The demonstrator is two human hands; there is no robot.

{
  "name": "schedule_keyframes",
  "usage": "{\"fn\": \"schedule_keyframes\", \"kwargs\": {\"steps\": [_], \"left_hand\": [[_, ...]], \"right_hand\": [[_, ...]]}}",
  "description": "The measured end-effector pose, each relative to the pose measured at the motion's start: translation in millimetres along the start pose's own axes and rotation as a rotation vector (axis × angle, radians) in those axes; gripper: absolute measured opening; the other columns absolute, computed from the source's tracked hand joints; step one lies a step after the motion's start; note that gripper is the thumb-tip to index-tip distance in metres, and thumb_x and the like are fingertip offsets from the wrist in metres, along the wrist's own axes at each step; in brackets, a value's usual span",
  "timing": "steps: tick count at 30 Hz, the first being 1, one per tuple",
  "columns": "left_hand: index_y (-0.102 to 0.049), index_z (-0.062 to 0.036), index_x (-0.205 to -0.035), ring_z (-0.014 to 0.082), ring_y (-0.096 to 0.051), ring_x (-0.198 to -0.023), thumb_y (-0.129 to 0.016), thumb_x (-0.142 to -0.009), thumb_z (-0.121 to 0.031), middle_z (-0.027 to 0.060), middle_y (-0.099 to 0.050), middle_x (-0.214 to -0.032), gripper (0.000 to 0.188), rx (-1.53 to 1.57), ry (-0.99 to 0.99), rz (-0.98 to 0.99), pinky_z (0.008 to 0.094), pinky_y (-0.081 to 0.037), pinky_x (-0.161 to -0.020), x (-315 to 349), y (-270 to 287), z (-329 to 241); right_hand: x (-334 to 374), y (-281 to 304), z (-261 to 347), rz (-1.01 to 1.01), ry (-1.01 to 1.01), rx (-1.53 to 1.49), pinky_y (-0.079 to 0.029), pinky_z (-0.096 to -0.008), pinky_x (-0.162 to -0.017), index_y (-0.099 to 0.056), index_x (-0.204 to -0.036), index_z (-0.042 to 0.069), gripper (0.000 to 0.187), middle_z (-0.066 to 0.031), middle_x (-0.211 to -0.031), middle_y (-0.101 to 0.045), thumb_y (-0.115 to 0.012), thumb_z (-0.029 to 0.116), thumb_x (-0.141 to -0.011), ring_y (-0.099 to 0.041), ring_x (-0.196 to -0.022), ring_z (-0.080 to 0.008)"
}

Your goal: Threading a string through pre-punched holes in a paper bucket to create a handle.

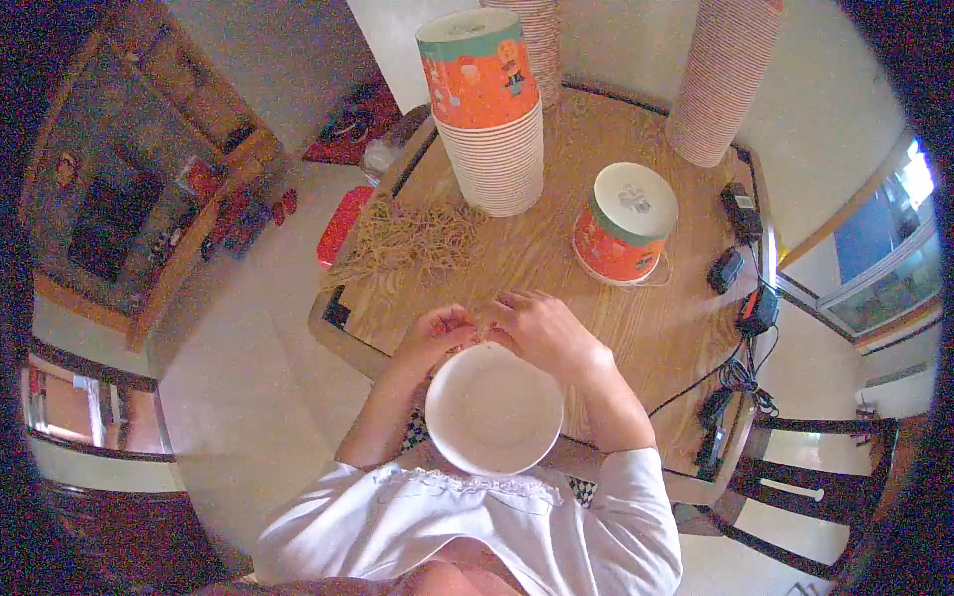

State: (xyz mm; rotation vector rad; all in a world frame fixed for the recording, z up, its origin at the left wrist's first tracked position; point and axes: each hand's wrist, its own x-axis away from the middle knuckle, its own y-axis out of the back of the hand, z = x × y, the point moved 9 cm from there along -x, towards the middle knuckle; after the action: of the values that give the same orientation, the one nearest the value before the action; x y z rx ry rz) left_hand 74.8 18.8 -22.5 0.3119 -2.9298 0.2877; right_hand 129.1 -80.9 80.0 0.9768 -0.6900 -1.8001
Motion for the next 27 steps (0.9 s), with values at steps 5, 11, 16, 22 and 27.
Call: {"fn": "schedule_keyframes", "kwargs": {"steps": [5,11,16,22,27], "left_hand": [[-0.058,-0.0050,-0.088,0.0069,-0.055,-0.068,-0.060,-0.084,-0.007,0.0007,-0.060,-0.079,0.006,0.049,0.004,-0.032,0.0201,-0.044,-0.060,-2,7,3],[-0.056,-0.0062,-0.090,0.0086,-0.057,-0.068,-0.060,-0.085,-0.011,0.0019,-0.060,-0.078,0.008,0.184,0.031,-0.069,0.0206,-0.045,-0.059,-1,11,4],[-0.055,-0.0057,-0.090,0.0103,-0.058,-0.068,-0.059,-0.086,-0.011,0.0029,-0.060,-0.079,0.008,0.246,-0.001,-0.058,0.0217,-0.046,-0.059,1,19,0],[-0.055,-0.0056,-0.089,0.0109,-0.058,-0.071,-0.060,-0.085,-0.010,0.0027,-0.060,-0.082,0.008,0.329,0.016,-0.140,0.0234,-0.048,-0.063,8,27,-2],[-0.058,-0.0073,-0.097,0.0138,-0.060,-0.083,-0.066,-0.080,-0.011,0.0013,-0.062,-0.090,0.020,0.084,-0.057,-0.003,0.0266,-0.049,-0.072,3,27,1]], "right_hand": [[0,-8,-1,0.046,-0.016,-0.008,-0.047,-0.0408,-0.064,-0.057,-0.083,0.006,0.016,-0.0101,-0.079,-0.057,-0.061,0.021,-0.080,-0.058,-0.076,-0.0306],[-3,-34,-27,0.156,-0.120,-0.172,-0.048,-0.0380,-0.065,-0.061,-0.086,0.005,0.017,-0.0113,-0.081,-0.060,-0.061,0.020,-0.081,-0.060,-0.077,-0.0297],[-10,-44,-30,0.249,-0.217,-0.384,-0.048,-0.0347,-0.066,-0.063,-0.090,0.004,0.019,-0.0111,-0.082,-0.063,-0.062,0.021,-0.081,-0.062,-0.075,-0.0250],[-15,-52,-34,0.317,-0.202,-0.360,-0.048,-0.0344,-0.064,-0.065,-0.088,0.005,0.019,-0.0106,-0.078,-0.064,-0.062,0.022,-0.080,-0.062,-0.072,-0.0232],[-14,-53,-32,0.314,-0.128,-0.416,-0.047,-0.0339,-0.062,-0.065,-0.086,0.003,0.019,-0.0120,-0.076,-0.064,-0.062,0.022,-0.081,-0.061,-0.068,-0.0240]]}}
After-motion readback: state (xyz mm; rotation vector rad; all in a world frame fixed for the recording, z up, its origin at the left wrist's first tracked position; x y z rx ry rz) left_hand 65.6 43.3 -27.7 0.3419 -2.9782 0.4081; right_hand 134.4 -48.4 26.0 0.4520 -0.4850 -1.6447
